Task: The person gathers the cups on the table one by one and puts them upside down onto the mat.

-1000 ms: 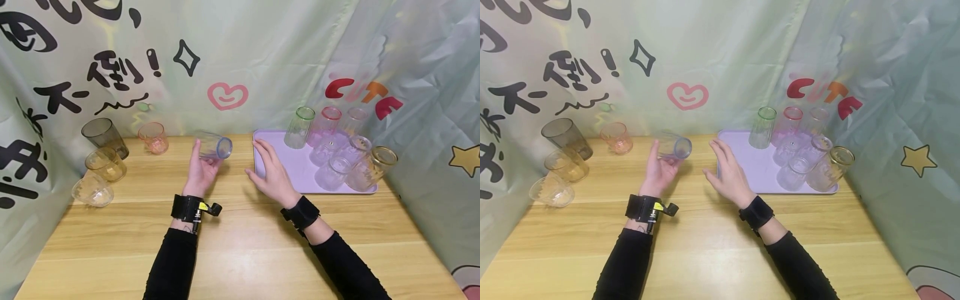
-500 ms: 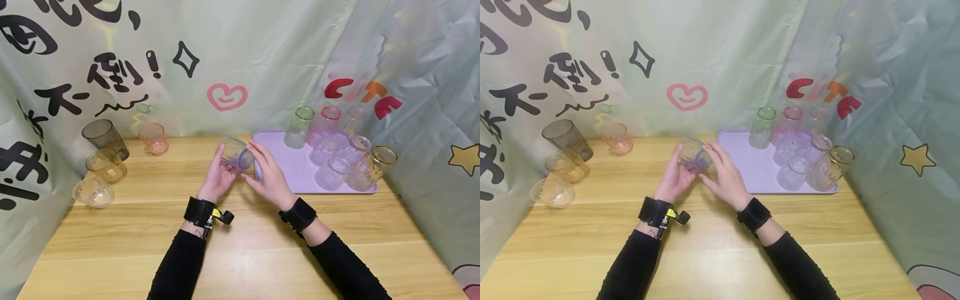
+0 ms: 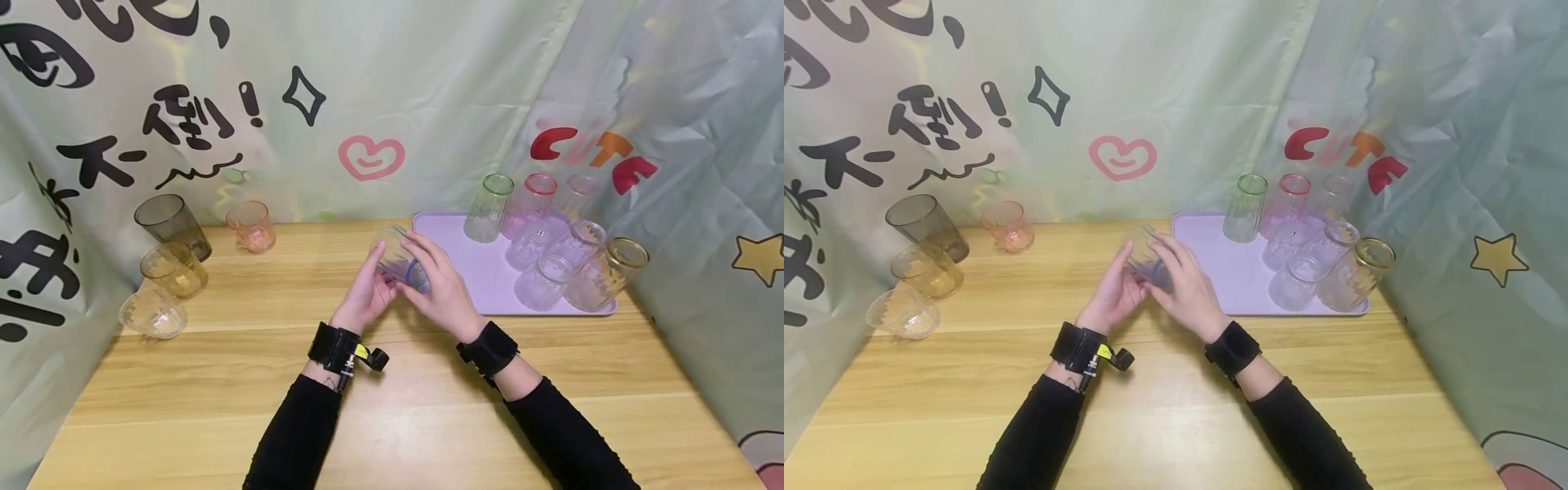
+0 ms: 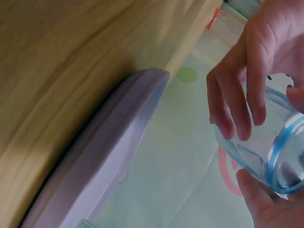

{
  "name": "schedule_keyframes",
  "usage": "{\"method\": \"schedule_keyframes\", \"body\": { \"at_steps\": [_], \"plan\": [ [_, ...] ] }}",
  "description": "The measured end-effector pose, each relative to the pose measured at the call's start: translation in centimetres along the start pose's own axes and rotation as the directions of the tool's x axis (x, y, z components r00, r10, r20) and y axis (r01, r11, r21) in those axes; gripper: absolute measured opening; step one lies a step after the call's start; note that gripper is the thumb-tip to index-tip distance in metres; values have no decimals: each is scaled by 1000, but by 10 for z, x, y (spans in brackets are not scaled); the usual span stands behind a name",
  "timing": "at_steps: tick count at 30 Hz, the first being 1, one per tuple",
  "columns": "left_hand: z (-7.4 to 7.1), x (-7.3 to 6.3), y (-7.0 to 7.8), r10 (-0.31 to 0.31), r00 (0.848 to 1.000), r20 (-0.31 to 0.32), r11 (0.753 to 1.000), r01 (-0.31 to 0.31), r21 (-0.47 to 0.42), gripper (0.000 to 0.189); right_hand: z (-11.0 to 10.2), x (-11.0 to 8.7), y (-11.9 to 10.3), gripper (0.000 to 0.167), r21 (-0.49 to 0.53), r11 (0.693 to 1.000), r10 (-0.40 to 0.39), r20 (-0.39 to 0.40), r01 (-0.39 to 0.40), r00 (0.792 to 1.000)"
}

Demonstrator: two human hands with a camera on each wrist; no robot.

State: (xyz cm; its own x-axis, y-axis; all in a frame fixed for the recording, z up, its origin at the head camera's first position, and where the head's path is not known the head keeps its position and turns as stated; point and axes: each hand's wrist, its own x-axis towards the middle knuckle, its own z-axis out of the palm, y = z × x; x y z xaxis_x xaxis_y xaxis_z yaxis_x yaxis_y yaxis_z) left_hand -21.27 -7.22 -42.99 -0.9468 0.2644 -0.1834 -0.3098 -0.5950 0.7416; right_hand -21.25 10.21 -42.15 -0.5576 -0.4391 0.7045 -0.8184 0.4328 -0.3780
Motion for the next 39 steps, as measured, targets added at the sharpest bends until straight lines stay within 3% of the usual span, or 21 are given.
{"method": "schedule_keyframes", "body": {
  "at_steps": [7, 13, 19, 22, 25, 27, 29, 31, 33, 36, 37, 39],
  "plan": [
    [1, -2, 0, -2, 1000, 7, 1000, 1, 32, 73, -5, 1, -1, 79, 3, 1000, 26, 19, -26, 999],
    [2, -2, -1, 13, 999, 31, 996, -15, 92, 81, -10, 4, -3, 79, 42, 998, 37, -11, -36, 999],
    [4, -2, -2, 36, 999, 32, 989, -40, 139, 80, -21, 9, -3, 78, 77, 992, 105, -20, -103, 994],
    [6, -2, -3, 70, 997, 28, 970, -75, 231, 67, -30, 14, -2, 77, 85, 986, 144, -35, -141, 989],
    [8, -2, -5, 123, 992, 20, 920, -121, 372, 50, -40, 20, -1, 76, 72, 984, 166, -70, -161, 984],
    [10, -3, -7, 175, 984, 23, 850, -163, 501, 43, -48, 24, 1, 75, 50, 984, 173, -96, -169, 980],
    [12, -3, -10, 234, 971, 46, 738, -208, 642, 41, -56, 29, 3, 74, 23, 983, 181, -118, -180, 976],
    [14, -5, -13, 284, 955, 90, 565, -242, 789, 39, -64, 35, 6, 73, -2, 981, 192, -129, -193, 973],
    [17, -7, -15, 306, 939, 155, 367, -267, 891, 36, -73, 40, 10, 73, -27, 977, 208, -130, -213, 969],
    [22, -10, -20, 291, 918, 269, 65, -300, 952, 32, -86, 48, 17, 71, -63, 964, 250, -104, -257, 963],
    [24, -11, -22, 278, 910, 307, -14, -316, 949, 30, -90, 50, 19, 70, -75, 958, 271, -87, -277, 959],
    [27, -13, -26, 249, 897, 366, -139, -341, 930, 28, -99, 53, 23, 68, -96, 939, 327, -39, -329, 944]
  ]
}}
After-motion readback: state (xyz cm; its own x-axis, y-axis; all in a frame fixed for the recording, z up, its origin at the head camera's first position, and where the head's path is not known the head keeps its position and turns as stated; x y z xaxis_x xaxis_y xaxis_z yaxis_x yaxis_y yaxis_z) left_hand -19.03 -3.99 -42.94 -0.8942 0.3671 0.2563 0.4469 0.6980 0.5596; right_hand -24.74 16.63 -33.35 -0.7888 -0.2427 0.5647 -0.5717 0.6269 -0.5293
